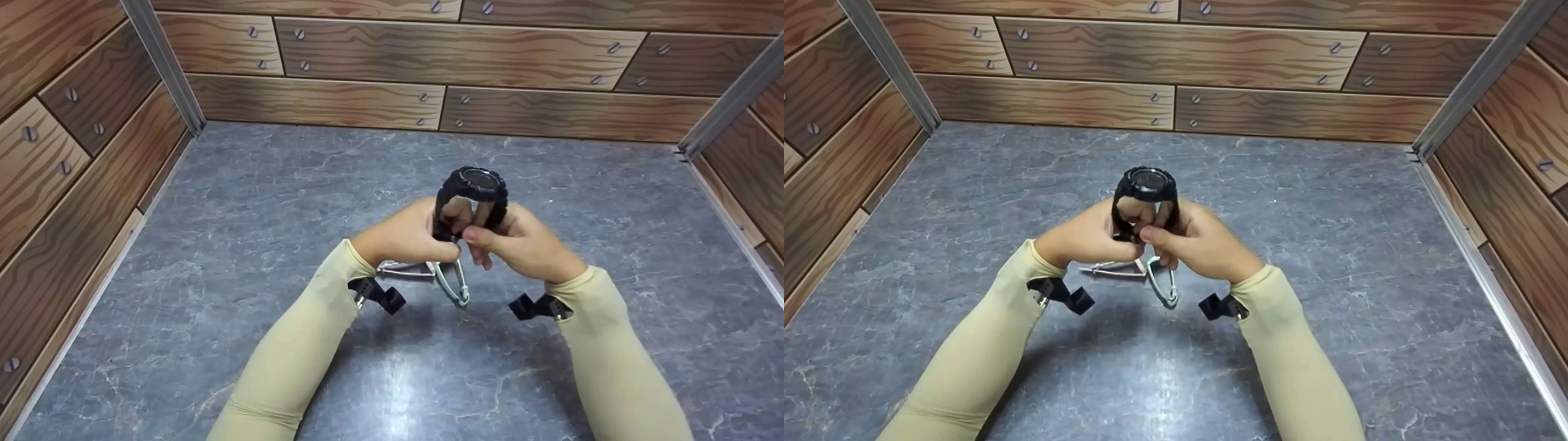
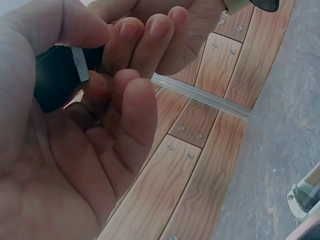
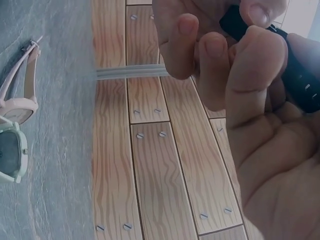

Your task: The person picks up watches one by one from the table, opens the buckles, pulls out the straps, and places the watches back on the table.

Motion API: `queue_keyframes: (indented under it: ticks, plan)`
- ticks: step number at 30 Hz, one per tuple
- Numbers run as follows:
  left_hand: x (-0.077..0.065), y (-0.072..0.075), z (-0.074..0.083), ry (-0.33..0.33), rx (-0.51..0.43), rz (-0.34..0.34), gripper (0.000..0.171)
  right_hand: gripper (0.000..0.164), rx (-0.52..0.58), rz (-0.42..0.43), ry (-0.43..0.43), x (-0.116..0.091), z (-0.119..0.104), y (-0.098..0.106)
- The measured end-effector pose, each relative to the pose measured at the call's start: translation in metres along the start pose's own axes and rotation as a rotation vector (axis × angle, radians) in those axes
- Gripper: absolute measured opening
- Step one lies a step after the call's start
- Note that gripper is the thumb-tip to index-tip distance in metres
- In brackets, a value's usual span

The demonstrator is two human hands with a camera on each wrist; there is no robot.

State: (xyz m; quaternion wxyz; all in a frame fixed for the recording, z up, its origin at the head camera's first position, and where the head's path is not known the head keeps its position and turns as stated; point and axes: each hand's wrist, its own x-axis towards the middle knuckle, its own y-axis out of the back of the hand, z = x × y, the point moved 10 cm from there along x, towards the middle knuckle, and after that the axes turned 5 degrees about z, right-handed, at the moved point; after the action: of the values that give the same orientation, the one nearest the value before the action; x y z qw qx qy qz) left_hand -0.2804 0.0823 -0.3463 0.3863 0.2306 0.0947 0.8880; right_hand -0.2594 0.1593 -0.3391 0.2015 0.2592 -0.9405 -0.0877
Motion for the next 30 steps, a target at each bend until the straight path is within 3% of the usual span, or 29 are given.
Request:
queue_keyframes:
  ticks: [4,8,12,16,20,24,27,30]
  plan:
    - [0.001,0.000,-0.001,-0.033,0.007,0.007,0.017,0.011,0.008,0.021,-0.012,0.000,0.002,0.000]
    - [0.002,0.004,-0.004,-0.054,-0.085,0.038,0.017,0.014,0.018,0.047,-0.073,-0.002,0.007,0.006]
    - [0.002,0.016,-0.007,-0.019,-0.179,0.155,0.036,0.013,0.134,0.030,-0.169,-0.004,0.017,0.010]
    - [0.002,0.023,-0.001,-0.037,-0.170,0.270,0.052,0.010,0.296,0.033,-0.222,-0.003,0.023,0.012]
    - [0.002,0.025,0.012,-0.122,-0.057,0.320,0.047,0.011,0.370,0.079,-0.214,-0.002,0.022,0.017]
    - [0.001,0.021,0.021,-0.188,0.119,0.316,0.033,0.007,0.307,0.108,-0.195,-0.003,0.022,0.021]
    - [0.000,0.019,0.025,-0.183,0.252,0.312,0.030,0.009,0.202,0.130,-0.172,-0.003,0.020,0.025]
    - [0.000,0.020,0.025,-0.125,0.339,0.309,0.031,0.009,0.115,0.173,-0.152,-0.002,0.018,0.031]
